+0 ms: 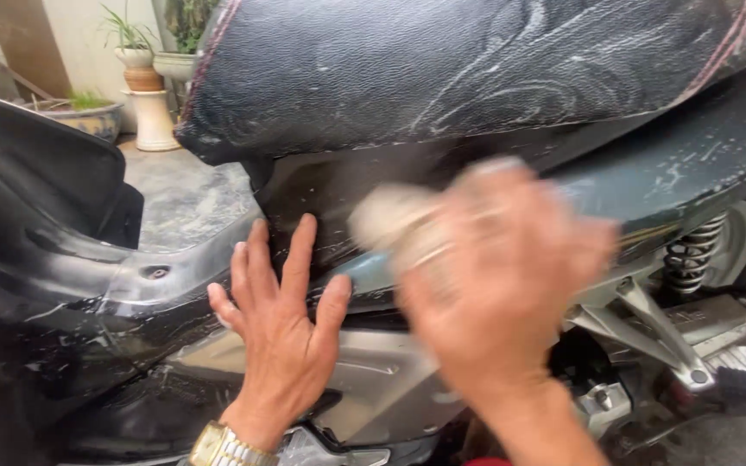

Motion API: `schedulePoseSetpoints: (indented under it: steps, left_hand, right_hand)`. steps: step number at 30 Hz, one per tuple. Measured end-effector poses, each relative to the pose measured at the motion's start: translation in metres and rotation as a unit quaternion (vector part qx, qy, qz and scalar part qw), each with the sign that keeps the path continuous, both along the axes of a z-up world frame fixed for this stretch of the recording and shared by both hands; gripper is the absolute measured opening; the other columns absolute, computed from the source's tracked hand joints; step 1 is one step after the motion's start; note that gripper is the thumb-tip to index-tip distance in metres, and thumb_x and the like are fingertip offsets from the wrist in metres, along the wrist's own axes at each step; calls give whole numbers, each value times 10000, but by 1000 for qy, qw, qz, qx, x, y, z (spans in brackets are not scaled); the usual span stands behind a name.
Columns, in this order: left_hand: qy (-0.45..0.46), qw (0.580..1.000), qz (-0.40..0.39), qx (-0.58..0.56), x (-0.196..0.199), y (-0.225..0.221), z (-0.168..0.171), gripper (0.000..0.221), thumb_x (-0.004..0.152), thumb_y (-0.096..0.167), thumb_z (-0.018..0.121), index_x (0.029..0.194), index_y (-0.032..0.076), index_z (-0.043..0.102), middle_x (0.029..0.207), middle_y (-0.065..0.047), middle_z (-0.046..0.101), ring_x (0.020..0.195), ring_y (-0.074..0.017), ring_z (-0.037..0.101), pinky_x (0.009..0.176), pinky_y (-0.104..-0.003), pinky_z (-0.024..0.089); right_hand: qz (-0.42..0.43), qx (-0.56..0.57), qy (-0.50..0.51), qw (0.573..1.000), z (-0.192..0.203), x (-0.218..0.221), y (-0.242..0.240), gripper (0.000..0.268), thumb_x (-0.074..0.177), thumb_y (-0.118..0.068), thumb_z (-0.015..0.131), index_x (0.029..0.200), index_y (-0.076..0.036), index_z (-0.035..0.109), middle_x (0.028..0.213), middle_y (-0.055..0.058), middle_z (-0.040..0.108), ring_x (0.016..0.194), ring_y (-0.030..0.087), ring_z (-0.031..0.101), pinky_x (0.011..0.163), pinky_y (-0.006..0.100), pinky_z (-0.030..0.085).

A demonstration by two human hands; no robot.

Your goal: The person scrubs the body panels, footrest, and seat of a scooter using a soapy cloth. They repeatedly dip the cloth into a red bucket of soapy water to clean various parts of the vehicle.

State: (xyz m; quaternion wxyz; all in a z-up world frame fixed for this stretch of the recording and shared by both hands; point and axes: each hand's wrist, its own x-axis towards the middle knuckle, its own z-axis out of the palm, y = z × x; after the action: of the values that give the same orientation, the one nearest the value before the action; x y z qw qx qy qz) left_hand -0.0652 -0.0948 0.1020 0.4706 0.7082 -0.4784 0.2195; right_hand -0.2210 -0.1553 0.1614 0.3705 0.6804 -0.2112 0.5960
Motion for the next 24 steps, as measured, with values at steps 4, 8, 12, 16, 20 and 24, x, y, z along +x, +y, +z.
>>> schedulePoseSetpoints:
  steps: [4,8,12,16,20,24]
  left_hand:
    - [-21,1000,-11,14,2,2,2,623,807,486,415,1377,281,272,1452,-166,125,1293,-385,117,922,-643,17]
    - [-18,999,-31,24,5,9,9,645,803,503,427,1381,270,260,1456,-170,104,1300,-391,98,928,-628,25]
    - [-10,1000,-21,13,-10,-5,13,673,788,515,438,1390,291,238,1415,-258,101,1267,-443,112,929,-609,34]
    - [16,999,-33,-5,-16,-11,18,680,777,509,443,1392,320,222,1416,-300,39,1330,-377,9,952,-596,-29]
    - [45,998,-45,-4,-19,-9,23,717,757,489,496,1392,308,217,1421,-270,43,1332,-359,2,950,-596,-40]
    - [100,995,-20,3,-30,-18,27,737,727,529,507,1383,396,199,1425,-261,-13,1302,-427,-10,955,-585,-62]
  right_hand:
    - [33,-51,62,996,5,-7,-10,396,862,-498,516,958,-125,610,1192,100,516,1040,283,450,833,493,292]
    - [38,-75,-23,996,15,-26,-28,463,975,-324,469,1062,98,641,1151,275,576,1064,429,578,894,492,393]
    - [-2,4,-56,998,5,-3,-9,422,884,-400,497,1035,-29,629,1206,192,485,1108,382,445,943,548,281]
    - [9,-20,28,999,15,-22,-21,382,797,-513,598,969,-175,642,1149,81,550,1077,305,450,893,532,258]
    - [67,-42,-38,996,33,-59,-46,425,960,-287,498,955,109,650,965,257,632,841,393,606,731,472,441]
    - [-25,29,-126,991,23,-27,-22,390,842,-242,634,1088,56,580,1211,227,448,1074,394,436,873,493,302]
